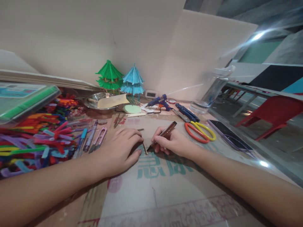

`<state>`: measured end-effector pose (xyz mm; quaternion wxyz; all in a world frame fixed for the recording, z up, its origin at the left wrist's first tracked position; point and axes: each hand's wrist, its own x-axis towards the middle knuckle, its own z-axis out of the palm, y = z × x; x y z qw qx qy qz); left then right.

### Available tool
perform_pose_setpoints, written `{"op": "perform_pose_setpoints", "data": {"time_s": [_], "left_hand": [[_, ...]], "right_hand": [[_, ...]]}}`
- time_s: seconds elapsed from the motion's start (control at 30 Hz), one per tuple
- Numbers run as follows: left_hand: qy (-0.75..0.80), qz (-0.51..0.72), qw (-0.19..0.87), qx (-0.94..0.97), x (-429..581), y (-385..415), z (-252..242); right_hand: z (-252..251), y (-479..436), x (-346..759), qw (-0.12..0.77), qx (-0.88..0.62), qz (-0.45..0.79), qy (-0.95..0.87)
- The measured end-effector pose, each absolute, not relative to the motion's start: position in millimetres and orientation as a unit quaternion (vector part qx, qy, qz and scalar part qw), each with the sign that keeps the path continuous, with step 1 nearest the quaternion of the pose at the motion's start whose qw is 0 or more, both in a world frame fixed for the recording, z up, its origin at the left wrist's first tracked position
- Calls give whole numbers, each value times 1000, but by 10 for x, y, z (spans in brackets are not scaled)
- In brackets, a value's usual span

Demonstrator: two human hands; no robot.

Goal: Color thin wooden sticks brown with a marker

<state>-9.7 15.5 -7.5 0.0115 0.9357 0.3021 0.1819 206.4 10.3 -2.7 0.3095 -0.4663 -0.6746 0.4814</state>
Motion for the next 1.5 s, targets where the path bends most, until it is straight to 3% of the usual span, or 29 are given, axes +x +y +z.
{"op": "perform_pose_setpoints", "data": {"time_s": [1.5], "left_hand": [[293,197,-2,936,-117,164,-111]], "right_hand": [[-42,99,2071,329,-435,500,-672]]}}
